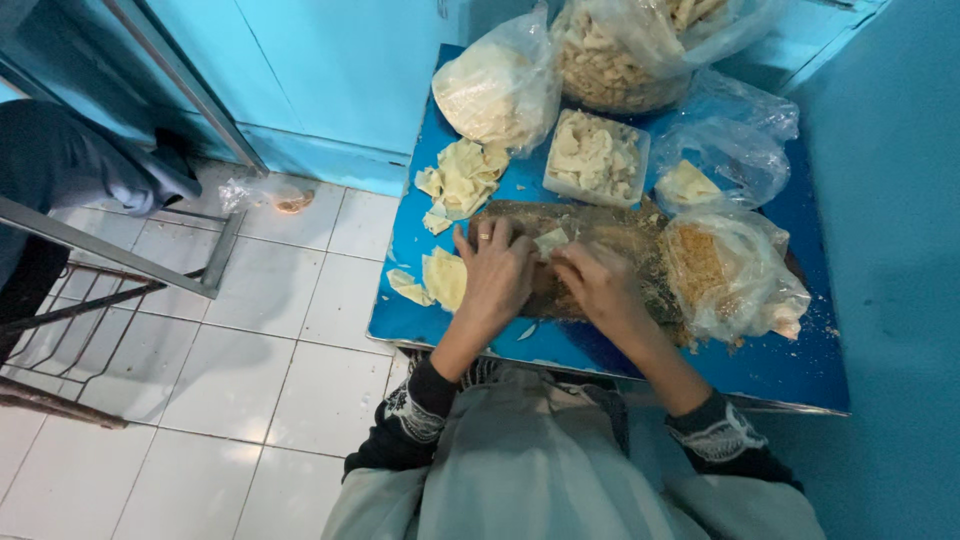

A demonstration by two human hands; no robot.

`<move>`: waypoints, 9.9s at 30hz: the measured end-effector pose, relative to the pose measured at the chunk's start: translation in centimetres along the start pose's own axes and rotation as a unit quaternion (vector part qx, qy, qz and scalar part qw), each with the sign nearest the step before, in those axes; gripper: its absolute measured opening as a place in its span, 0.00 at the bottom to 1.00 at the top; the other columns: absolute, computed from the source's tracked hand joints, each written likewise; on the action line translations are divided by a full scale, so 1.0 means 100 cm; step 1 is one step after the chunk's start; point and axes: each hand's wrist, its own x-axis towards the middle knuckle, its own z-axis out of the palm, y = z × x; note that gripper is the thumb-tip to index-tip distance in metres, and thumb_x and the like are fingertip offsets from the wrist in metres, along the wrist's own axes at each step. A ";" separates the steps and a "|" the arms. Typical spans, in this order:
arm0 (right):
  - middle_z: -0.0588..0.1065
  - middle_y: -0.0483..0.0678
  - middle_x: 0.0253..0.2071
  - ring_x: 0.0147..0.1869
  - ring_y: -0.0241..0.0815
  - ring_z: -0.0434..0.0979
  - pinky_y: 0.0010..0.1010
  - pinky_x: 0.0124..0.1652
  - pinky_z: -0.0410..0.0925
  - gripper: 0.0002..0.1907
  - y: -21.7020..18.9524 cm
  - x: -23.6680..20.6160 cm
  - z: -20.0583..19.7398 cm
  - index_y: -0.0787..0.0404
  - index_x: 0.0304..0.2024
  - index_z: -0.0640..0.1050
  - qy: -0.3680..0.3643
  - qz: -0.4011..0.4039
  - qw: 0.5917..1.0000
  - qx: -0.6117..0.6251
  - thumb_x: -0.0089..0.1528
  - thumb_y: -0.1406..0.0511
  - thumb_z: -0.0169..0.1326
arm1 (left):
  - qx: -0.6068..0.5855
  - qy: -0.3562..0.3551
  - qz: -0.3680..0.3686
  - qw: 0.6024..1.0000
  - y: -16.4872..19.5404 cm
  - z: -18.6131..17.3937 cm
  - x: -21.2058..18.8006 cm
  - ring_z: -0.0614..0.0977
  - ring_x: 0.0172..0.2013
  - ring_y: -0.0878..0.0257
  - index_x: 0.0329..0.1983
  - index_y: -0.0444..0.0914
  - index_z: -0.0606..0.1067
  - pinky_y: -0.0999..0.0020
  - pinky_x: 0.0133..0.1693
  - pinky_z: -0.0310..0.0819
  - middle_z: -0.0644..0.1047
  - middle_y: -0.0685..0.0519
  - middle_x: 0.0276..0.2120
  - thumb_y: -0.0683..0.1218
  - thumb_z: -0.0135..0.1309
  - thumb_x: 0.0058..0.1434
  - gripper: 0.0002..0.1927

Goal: The person sits at a small blue table and folds thin square dough sheets one at a time, pressing each fold flat on a worn wooden board. Folded pieces are set aside near a container of finished pieces, with bags of dough scraps and brown crumbs on the table.

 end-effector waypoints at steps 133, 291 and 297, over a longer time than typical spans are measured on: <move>0.80 0.46 0.46 0.49 0.34 0.79 0.30 0.52 0.71 0.09 0.011 -0.041 0.009 0.68 0.47 0.83 -0.110 0.243 0.715 0.646 0.66 0.68 0.60 | -0.488 -0.094 -0.016 0.868 0.028 -0.055 -0.011 0.78 0.56 0.57 0.47 0.32 0.81 0.65 0.55 0.74 0.77 0.47 0.55 0.35 0.65 0.56 0.14; 0.77 0.54 0.59 0.57 0.41 0.80 0.30 0.51 0.75 0.25 -0.022 -0.065 -0.078 0.63 0.58 0.77 0.086 0.087 0.978 0.169 0.57 0.71 0.65 | -0.510 -0.007 -0.104 0.854 0.058 -0.027 -0.035 0.83 0.47 0.65 0.50 0.30 0.79 0.74 0.47 0.80 0.80 0.47 0.49 0.34 0.60 0.63 0.12; 0.80 0.50 0.53 0.53 0.38 0.84 0.28 0.49 0.78 0.18 -0.038 -0.039 -0.021 0.64 0.56 0.79 0.042 0.132 0.935 0.325 0.62 0.74 0.61 | -0.518 0.041 -0.129 0.844 0.045 -0.017 -0.045 0.84 0.45 0.66 0.46 0.31 0.79 0.73 0.46 0.80 0.81 0.48 0.45 0.34 0.59 0.65 0.07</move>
